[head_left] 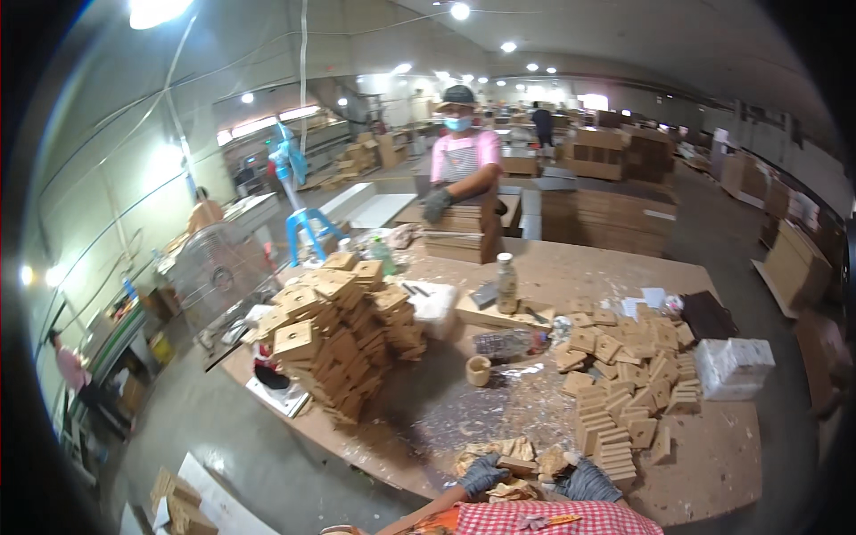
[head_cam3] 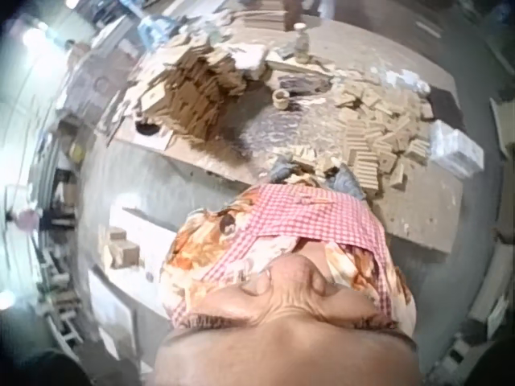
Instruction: The person rubs and wipes wooden blocks one by one with a cloth by hand.
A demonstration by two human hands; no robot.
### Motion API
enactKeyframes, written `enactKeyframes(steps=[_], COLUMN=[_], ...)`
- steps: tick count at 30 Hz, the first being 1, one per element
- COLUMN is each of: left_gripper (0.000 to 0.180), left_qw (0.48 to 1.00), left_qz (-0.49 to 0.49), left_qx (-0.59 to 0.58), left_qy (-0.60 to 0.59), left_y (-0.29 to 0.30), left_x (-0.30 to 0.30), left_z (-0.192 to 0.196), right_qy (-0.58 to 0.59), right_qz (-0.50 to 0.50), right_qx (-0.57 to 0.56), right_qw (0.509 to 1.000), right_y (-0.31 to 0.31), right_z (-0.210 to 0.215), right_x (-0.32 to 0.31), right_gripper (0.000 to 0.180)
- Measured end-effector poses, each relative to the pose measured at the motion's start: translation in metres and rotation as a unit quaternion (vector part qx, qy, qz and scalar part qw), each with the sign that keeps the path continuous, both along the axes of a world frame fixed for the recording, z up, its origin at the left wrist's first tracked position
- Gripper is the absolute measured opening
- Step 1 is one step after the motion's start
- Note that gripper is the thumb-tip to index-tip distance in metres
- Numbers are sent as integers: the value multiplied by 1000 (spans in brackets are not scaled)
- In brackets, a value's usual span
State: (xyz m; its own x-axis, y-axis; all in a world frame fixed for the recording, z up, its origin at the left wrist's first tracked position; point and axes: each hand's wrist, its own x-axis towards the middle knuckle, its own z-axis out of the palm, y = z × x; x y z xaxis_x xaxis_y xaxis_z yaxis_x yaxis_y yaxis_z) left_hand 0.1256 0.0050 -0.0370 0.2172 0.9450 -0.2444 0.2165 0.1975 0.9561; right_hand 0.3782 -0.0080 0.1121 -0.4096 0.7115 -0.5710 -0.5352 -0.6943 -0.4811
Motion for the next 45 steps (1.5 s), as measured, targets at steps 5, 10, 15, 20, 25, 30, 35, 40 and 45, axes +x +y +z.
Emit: enactKeyframes(steps=[5, 10, 15, 20, 25, 30, 35, 40, 45], left_gripper=[32, 33, 33, 34, 46, 54, 56, 65, 64], left_qw=[999, 988, 967, 992, 994, 988, 905, 852, 862], left_qz=[-22, -92, -86, -112, 16, 96, 185, 105, 126], left_qx=[-11, -88, -164, 3, -79, -84, -152, -230, -237], left_qy=[-27, -83, -174, 54, -69, -81, -351, -459, -430], left_y=[0, 4, 5, 4, -6, -5, -19, -29, -21], left_x=[8, 2, 9, -4, 11, -8, -14, -18, -9], left_z=[29, 11, 45, 52, 111, 97, 86, 123, 101], right_qy=[-8, -10, -17, -12, -13, -16, -19, -22, -27], right_qz=[14, 42, 56, 82, 80, 92, 102, 102, 115], right_qx=[-4, -17, -24, -27, -16, -24, -30, -32, -30], right_qw=[1000, 999, 998, 996, 997, 995, 994, 994, 993], right_y=[9, 8, 10, 10, 13, 10, 5, 5, 1], right_z=[2, 1, 4, 3, 5, 5, 7, 8, 11], right_x=[0, -12, -16, -26, -23, -28, -33, -34, -34], right_gripper=[35, 35, 35, 35, 35, 35, 35, 35, 35])
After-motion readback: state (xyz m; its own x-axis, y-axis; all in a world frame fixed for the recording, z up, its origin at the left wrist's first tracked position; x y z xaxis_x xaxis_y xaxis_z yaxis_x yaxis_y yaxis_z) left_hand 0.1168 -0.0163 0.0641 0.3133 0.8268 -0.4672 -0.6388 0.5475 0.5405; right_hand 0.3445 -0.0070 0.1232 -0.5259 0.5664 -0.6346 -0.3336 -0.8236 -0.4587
